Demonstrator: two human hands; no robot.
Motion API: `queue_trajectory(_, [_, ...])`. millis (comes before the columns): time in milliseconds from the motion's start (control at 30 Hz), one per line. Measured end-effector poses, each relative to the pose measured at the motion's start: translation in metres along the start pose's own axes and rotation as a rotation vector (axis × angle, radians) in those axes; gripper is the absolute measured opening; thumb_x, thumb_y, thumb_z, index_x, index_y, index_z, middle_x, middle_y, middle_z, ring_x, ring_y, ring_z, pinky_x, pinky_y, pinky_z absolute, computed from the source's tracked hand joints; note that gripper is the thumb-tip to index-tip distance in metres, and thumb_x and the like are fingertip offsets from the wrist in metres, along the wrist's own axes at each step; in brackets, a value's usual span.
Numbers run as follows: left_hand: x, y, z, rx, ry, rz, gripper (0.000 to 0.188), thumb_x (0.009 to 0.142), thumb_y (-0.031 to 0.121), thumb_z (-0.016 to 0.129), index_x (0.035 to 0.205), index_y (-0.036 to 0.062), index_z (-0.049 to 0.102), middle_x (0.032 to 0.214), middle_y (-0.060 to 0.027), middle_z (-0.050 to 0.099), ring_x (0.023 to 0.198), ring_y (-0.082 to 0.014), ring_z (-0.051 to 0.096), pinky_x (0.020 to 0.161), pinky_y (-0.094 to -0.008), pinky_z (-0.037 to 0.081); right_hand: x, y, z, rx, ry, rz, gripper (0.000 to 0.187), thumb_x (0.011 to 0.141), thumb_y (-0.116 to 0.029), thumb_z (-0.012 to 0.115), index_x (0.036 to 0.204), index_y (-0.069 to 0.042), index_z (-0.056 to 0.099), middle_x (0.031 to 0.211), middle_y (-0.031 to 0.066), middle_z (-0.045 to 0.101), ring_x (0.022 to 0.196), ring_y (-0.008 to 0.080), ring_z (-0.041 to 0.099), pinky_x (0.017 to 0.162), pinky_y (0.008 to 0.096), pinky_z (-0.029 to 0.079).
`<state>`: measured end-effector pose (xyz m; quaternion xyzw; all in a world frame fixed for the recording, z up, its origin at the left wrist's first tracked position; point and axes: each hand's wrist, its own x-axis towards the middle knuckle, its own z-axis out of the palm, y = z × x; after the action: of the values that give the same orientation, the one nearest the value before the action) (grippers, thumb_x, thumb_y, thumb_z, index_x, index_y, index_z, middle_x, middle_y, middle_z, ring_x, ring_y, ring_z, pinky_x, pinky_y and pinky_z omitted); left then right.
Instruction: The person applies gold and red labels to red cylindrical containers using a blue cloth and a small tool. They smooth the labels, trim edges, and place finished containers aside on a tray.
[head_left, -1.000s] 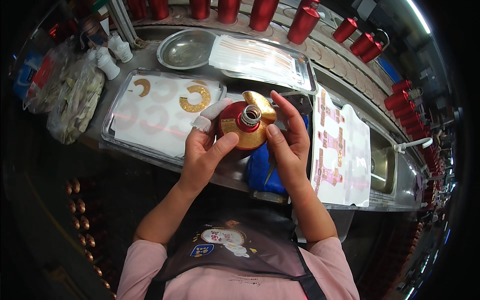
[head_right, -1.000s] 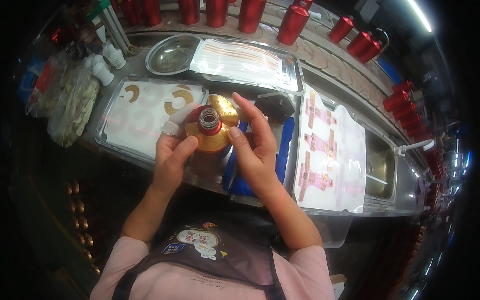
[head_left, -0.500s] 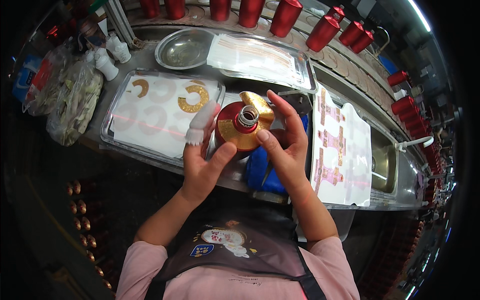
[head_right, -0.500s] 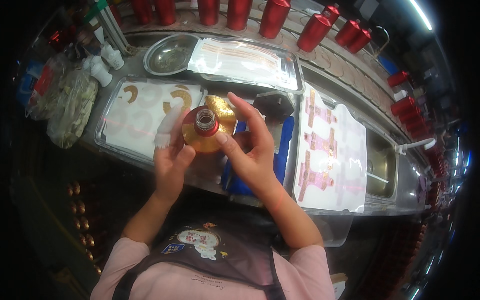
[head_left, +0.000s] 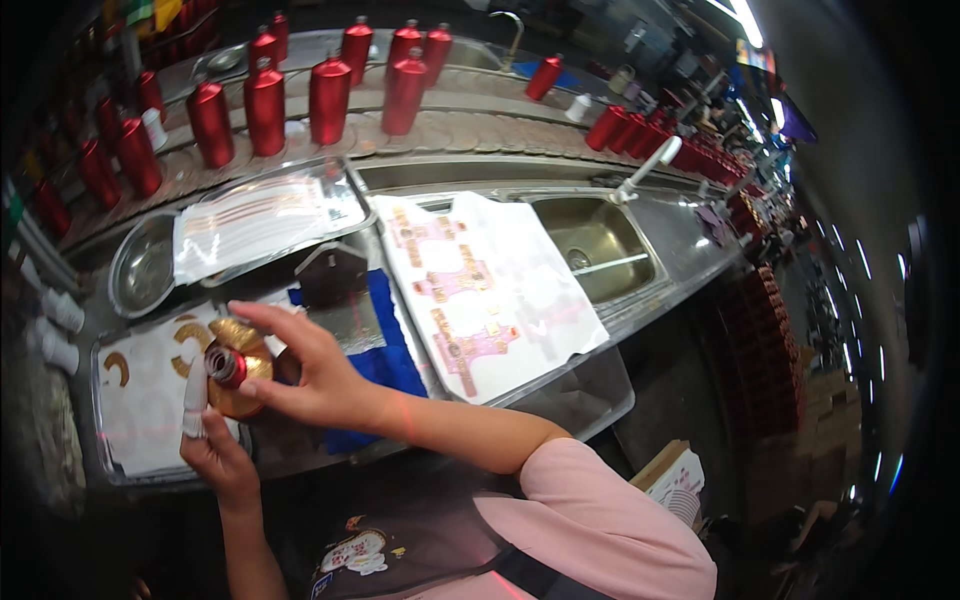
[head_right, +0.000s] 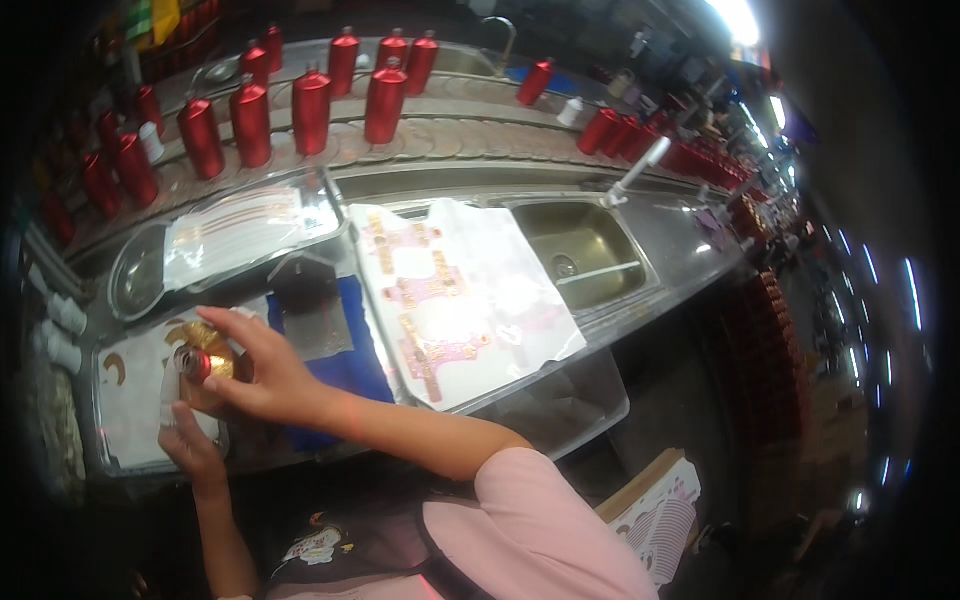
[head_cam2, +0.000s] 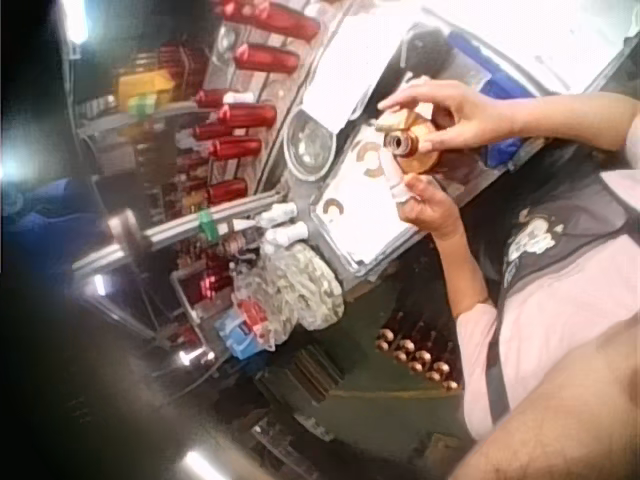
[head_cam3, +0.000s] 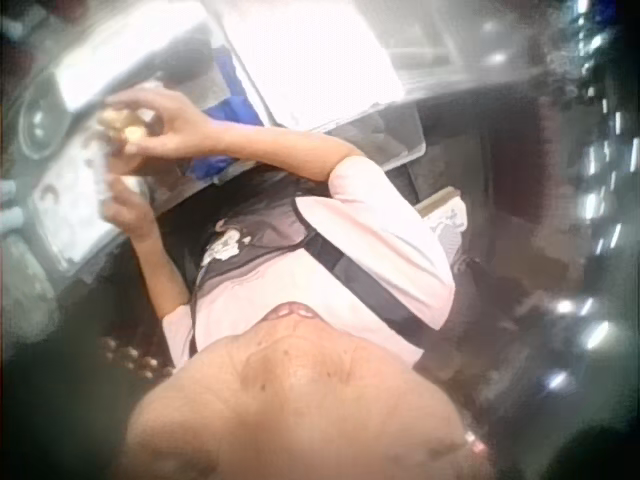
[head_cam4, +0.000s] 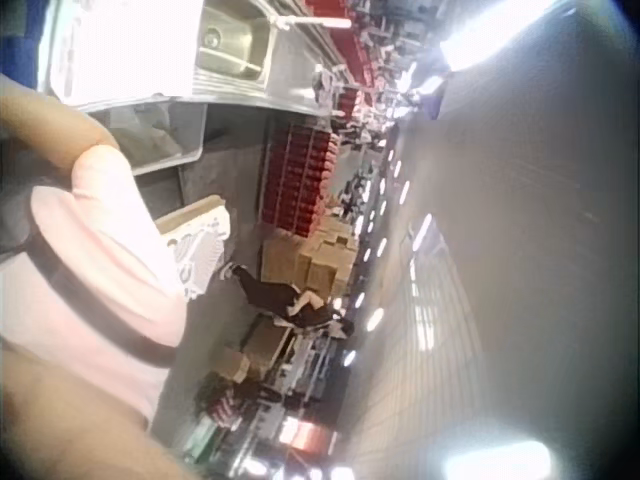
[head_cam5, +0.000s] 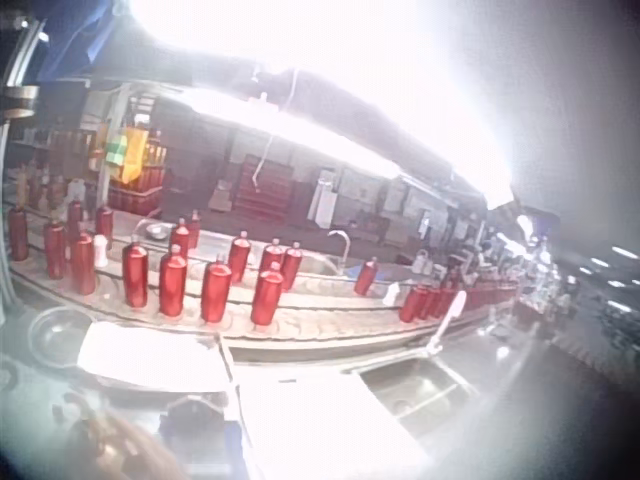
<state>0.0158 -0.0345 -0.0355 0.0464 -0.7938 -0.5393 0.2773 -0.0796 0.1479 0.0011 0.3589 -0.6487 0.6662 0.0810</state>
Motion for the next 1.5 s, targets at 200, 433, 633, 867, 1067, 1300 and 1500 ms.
queue_trajectory(200, [-0.033, 0.002, 0.007, 0.223, 0.005, 0.194, 0.038, 0.106, 0.018, 0.049, 0.130, -0.0108, 0.059, 0.118, -0.0221, 0.069, 0.107, -0.0292, 0.066, 0.091, -0.0391, 0.050, -0.005, 0.004, 0.003, 0.036, 0.032, 0.009, 0.068, 0.088, -0.018, 0.077, 0.148, -0.004, 0.048, 0.135, 0.0174, 0.059, 0.123, 0.0285, 0.058, 0.104, 0.0357, 0.046])
queue_trajectory(433, [-0.029, 0.050, 0.024, 0.372, -0.100, 0.317, 0.055, 0.103, 0.031, 0.057, 0.142, -0.0065, 0.053, 0.148, -0.0331, 0.046, 0.130, -0.0482, 0.055, 0.105, -0.0469, 0.046, -0.003, 0.008, 0.005, 0.157, 0.031, 0.071, 0.056, 0.094, -0.015, 0.069, 0.146, -0.005, 0.052, 0.134, 0.0137, 0.060, 0.117, 0.0188, 0.060, 0.084, 0.0287, 0.053])
queue_trajectory(633, [-0.030, 0.063, 0.036, 0.730, -0.095, 0.223, 0.058, 0.089, 0.014, 0.069, 0.143, -0.0011, 0.054, 0.148, -0.0356, 0.044, 0.127, -0.0535, 0.054, 0.099, -0.0503, 0.050, 0.004, 0.013, 0.002, 0.229, -0.002, 0.149, 0.049, 0.096, -0.009, 0.063, 0.144, -0.005, 0.054, 0.133, 0.0125, 0.062, 0.121, 0.0181, 0.059, 0.091, 0.0300, 0.053])
queue_trajectory(867, [-0.037, 0.047, 0.028, 0.502, 0.076, 0.353, 0.079, 0.088, 0.005, 0.072, 0.157, 0.0007, 0.035, 0.155, -0.0251, 0.045, 0.141, -0.0357, 0.047, 0.115, -0.0410, 0.038, 0.002, 0.008, 0.000, 0.187, 0.017, 0.044, 0.048, 0.095, -0.013, 0.063, 0.141, -0.004, 0.056, 0.133, 0.0188, 0.061, 0.125, 0.0315, 0.059, 0.107, 0.0389, 0.045])
queue_trajectory(1067, [0.010, 0.003, 0.030, 0.068, -0.029, -0.148, 0.088, 0.081, 0.007, 0.085, 0.153, -0.0017, 0.035, 0.149, -0.0193, 0.047, 0.134, -0.0280, 0.052, 0.113, -0.0380, 0.041, 0.008, 0.014, 0.006, 0.183, 0.085, 0.008, 0.058, 0.080, -0.011, 0.069, 0.136, -0.004, 0.058, 0.126, 0.0189, 0.064, 0.121, 0.0342, 0.060, 0.105, 0.0411, 0.045])
queue_trajectory(1300, [0.050, -0.002, -0.014, -0.275, -0.415, -0.283, 0.097, 0.068, 0.000, 0.086, 0.150, -0.0003, 0.035, 0.142, -0.0147, 0.051, 0.128, -0.0271, 0.057, 0.109, -0.0355, 0.046, 0.008, 0.008, 0.008, 0.321, 0.108, 0.026, 0.061, 0.077, -0.009, 0.069, 0.136, -0.005, 0.059, 0.126, 0.0194, 0.065, 0.122, 0.0357, 0.060, 0.106, 0.0412, 0.045])
queue_trajectory(1500, [0.053, -0.030, -0.022, -0.092, -0.372, -0.145, 0.087, 0.066, -0.002, 0.080, 0.142, -0.0016, 0.039, 0.133, -0.0159, 0.057, 0.120, -0.0254, 0.062, 0.103, -0.0368, 0.051, 0.002, -0.001, 0.008, 0.244, 0.140, 0.008, 0.063, 0.080, -0.006, 0.069, 0.141, -0.006, 0.056, 0.126, 0.0175, 0.065, 0.121, 0.0334, 0.060, 0.106, 0.0410, 0.044])
